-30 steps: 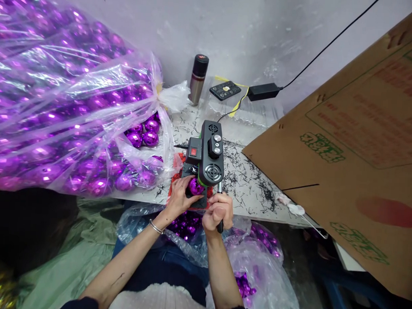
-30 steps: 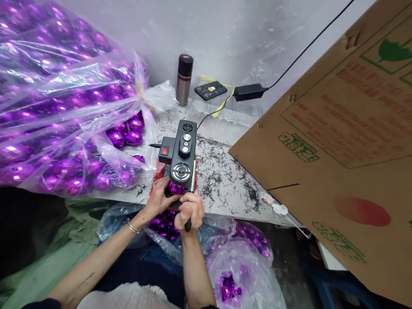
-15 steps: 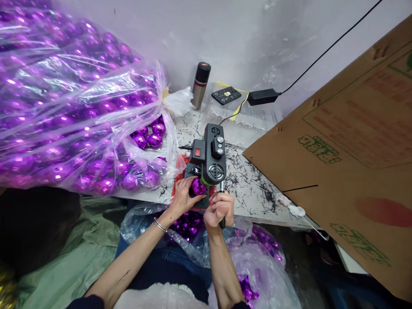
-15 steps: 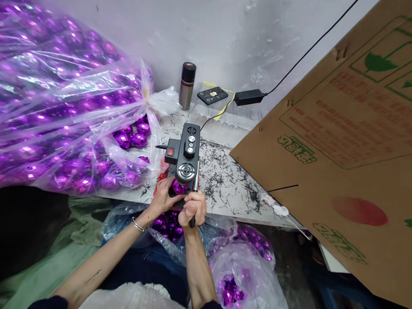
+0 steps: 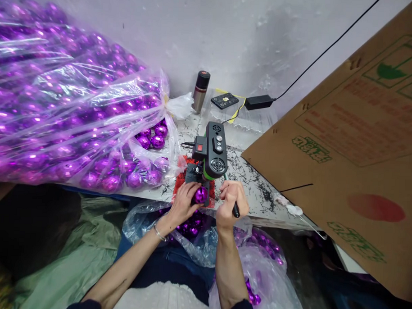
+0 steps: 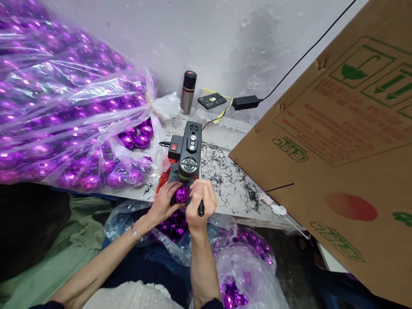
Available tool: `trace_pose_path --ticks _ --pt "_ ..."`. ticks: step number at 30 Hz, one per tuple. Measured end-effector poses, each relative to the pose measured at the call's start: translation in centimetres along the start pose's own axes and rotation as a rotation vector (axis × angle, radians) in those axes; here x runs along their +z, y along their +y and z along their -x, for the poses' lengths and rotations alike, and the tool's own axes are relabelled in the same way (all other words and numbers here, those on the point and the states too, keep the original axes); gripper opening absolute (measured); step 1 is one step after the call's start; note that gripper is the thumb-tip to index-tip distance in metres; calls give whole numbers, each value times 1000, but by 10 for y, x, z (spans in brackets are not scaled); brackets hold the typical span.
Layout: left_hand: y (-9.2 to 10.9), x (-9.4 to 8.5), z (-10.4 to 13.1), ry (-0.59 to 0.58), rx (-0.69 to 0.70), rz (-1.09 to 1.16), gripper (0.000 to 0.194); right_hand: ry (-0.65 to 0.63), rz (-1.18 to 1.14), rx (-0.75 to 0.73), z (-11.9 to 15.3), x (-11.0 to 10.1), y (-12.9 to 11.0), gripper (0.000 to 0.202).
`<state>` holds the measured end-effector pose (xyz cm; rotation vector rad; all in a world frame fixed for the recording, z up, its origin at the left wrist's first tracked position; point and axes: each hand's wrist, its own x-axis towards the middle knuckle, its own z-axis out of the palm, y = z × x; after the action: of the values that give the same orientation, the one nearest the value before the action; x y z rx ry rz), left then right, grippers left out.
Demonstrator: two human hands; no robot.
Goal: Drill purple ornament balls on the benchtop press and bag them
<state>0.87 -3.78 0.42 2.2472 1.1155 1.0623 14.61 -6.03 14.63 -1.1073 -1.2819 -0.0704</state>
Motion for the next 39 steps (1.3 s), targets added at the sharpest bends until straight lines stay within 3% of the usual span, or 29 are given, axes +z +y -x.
trace_pose_path --ticks 3,5,8,10,11,14,17,19,21,24,27,29,33,36,39 --pt "10 -18 27 -39 69 -23 86 -25 -7 -57 1 -2 -2 40" --pt "8 -40 22 -23 54 -25 76 -17 3 -100 6 -1 2 39" --pt "-14 -86 -33 108 -63 -105 45 15 -19 -116 13 3 6 37" --pt "-37 -116 -87 172 -242 -245 48 22 -33 -109 15 4 7 36" --pt "-48 -127 -113 148 -344 -326 50 19 -32 -106 15 4 7 36" --pt "-72 -145 -167 -120 -509 -522 59 5 -14 -108 16 4 7 36" --pt "-79 -144 -184 -313 -495 -611 63 -7 6 -125 16 2 7 36" --pt "-79 -145 -184 -319 -487 -602 62 -13 15 -133 15 2 7 37" --pt "-74 -151 -179 -242 -512 -511 60 -20 13 -131 13 2 5 37" --pt "-60 -167 -159 19 -555 -198 63 -24 -5 -111 8 1 0 36" --pt "-34 -171 -117 261 -575 208 67 -24 -16 -76 0 0 -5 36" --pt "-14 -160 -84 268 -627 491 76 -25 -15 -41 -5 0 -9 37" --pt "18 -114 -32 85 -789 980 75 -27 -8 16 -12 -2 -15 38" --pt "26 -82 -20 56 -861 1145 65 -44 -3 21 -14 -3 -16 38" --pt "27 -64 -23 99 -911 1138 69 -48 -7 -4 -13 -3 -16 36"
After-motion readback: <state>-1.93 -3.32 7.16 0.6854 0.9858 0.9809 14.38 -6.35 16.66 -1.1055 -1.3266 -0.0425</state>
